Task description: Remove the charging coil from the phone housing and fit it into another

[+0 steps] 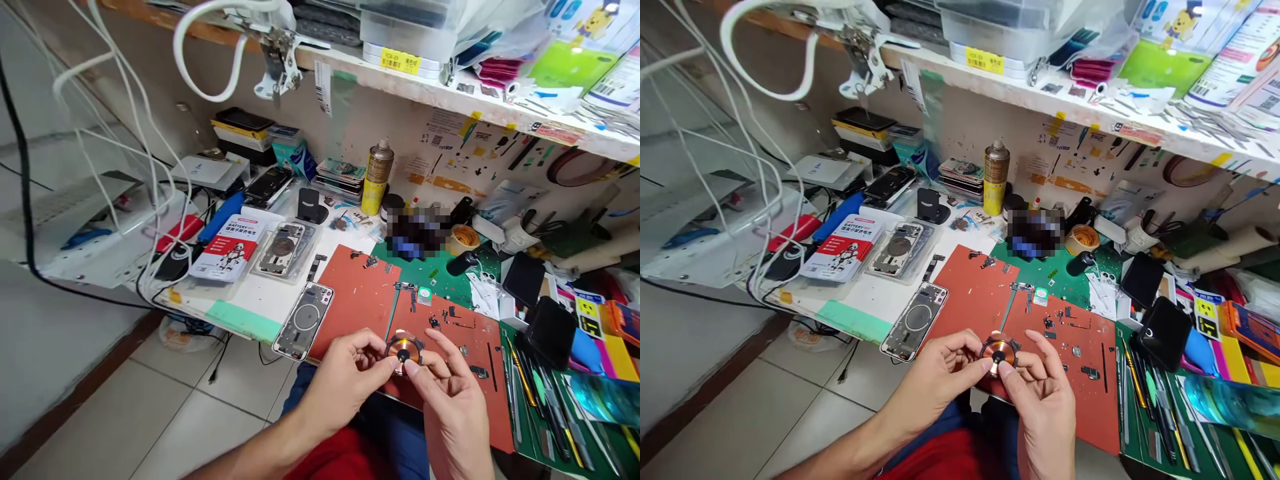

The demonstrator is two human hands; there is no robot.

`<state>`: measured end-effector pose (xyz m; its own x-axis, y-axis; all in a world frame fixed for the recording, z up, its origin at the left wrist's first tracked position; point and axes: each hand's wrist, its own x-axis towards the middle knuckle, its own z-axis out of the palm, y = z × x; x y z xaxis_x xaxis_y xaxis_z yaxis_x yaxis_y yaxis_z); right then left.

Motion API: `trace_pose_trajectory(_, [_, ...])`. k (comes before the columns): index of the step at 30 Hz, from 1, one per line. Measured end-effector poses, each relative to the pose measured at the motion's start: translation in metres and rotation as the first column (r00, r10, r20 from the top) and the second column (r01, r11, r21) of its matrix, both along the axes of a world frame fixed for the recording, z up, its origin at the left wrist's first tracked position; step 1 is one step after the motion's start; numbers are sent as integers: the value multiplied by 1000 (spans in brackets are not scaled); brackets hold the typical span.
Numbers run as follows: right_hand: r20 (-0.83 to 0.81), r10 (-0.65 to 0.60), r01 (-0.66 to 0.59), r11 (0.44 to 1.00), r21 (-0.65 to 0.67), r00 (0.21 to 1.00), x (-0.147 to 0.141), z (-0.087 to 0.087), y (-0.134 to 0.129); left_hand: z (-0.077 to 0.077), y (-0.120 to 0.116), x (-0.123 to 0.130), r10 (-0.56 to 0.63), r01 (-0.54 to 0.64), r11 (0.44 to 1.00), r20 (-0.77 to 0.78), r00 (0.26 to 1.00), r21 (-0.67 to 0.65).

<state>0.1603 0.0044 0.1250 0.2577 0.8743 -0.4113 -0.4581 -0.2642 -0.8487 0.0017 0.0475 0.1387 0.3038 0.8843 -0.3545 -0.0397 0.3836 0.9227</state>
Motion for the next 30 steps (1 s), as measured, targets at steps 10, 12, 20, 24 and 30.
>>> trace_pose_trajectory(10, [-61,81,-82,997,-12,995,-1,-15,-7,3,-4,-19,24,-24,1000,-2,1000,-10])
trace_pose_trajectory(12, [-61,79,-80,997,-18,995,-2,-17,-8,2,-5,-19,54,-54,998,37,998,-23])
trace_pose_trajectory(20, [-60,34,-36,999,-25,998,-5,-16,-8,1,-4,-22,47,-34,995,142,989,-89])
trace_pose_trajectory(24, [-47,13,-15,999,-38,999,-4,-16,-9,3,-6,-26,62,-54,996,111,992,-77])
trace_pose_trajectory(30, [-34,22,-23,999,-43,999,-10,-11,-8,-1,-7,-20,58,-54,996,60,996,-65])
